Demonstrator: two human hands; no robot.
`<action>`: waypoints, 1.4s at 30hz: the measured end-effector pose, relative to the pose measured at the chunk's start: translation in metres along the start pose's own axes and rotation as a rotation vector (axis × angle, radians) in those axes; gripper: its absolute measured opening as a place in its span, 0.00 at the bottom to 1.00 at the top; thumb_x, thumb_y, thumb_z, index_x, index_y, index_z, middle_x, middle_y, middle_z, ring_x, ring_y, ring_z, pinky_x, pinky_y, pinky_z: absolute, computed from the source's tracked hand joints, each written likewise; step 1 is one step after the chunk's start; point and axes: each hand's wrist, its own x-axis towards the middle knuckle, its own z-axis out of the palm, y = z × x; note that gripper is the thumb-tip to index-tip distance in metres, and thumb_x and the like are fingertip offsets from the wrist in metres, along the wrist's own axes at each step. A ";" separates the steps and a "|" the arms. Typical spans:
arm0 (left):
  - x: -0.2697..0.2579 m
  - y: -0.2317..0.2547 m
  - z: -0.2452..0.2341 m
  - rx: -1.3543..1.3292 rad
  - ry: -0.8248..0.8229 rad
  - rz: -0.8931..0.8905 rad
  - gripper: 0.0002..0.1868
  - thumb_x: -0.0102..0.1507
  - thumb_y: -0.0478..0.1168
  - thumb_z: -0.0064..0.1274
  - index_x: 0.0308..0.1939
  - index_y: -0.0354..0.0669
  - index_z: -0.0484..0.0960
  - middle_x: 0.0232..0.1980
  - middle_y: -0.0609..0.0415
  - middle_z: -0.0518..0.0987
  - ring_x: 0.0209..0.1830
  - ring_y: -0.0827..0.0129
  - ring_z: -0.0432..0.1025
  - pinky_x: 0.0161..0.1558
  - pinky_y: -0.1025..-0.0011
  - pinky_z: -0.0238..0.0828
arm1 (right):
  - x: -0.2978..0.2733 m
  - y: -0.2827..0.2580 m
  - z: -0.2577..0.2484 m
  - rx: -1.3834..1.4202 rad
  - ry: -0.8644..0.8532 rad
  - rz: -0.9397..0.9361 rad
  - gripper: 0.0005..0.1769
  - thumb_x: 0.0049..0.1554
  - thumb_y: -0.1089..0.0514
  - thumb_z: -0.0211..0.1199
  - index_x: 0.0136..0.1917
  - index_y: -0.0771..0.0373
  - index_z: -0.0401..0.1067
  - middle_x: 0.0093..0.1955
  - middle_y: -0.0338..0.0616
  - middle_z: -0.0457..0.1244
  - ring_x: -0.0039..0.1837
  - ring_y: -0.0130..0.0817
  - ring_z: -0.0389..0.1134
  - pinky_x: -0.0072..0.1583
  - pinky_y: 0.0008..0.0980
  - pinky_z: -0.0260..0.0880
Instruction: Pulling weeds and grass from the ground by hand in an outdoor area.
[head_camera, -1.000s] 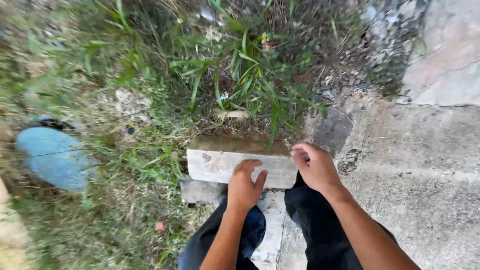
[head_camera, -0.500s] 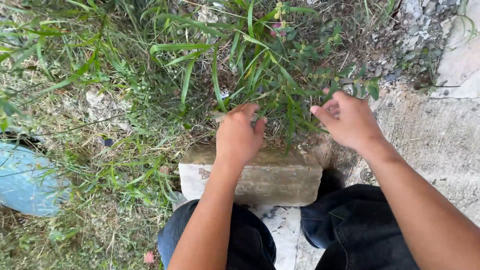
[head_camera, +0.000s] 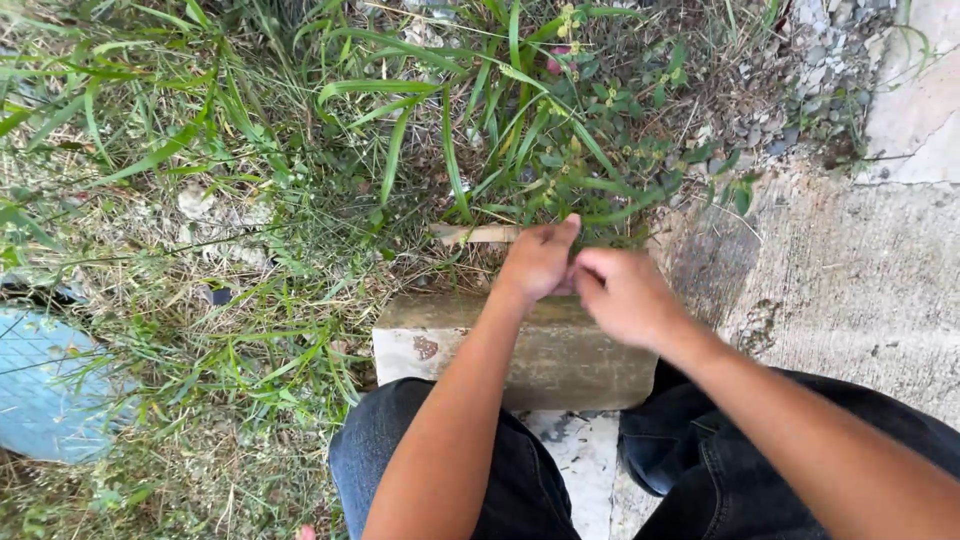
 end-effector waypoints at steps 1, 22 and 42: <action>0.013 -0.008 0.001 -0.005 0.003 0.008 0.28 0.68 0.55 0.42 0.59 0.35 0.76 0.31 0.46 0.81 0.31 0.61 0.79 0.40 0.60 0.81 | -0.006 -0.013 -0.001 -0.006 0.003 -0.007 0.10 0.59 0.58 0.56 0.39 0.58 0.77 0.31 0.46 0.69 0.41 0.42 0.72 0.46 0.41 0.71; 0.025 -0.009 -0.012 0.712 -0.033 0.181 0.24 0.67 0.50 0.40 0.61 0.44 0.77 0.59 0.38 0.78 0.63 0.45 0.69 0.64 0.51 0.64 | 0.003 0.028 0.015 -0.494 -0.048 0.147 0.20 0.55 0.60 0.54 0.59 0.62 0.75 0.57 0.54 0.67 0.53 0.51 0.72 0.52 0.48 0.74; 0.058 -0.030 -0.024 0.117 0.276 0.172 0.19 0.64 0.52 0.45 0.24 0.51 0.82 0.16 0.57 0.75 0.19 0.67 0.67 0.27 0.72 0.64 | -0.048 0.020 0.110 -0.250 -0.201 0.409 0.59 0.51 0.28 0.63 0.80 0.39 0.29 0.81 0.57 0.10 0.78 0.66 0.07 0.67 0.85 0.23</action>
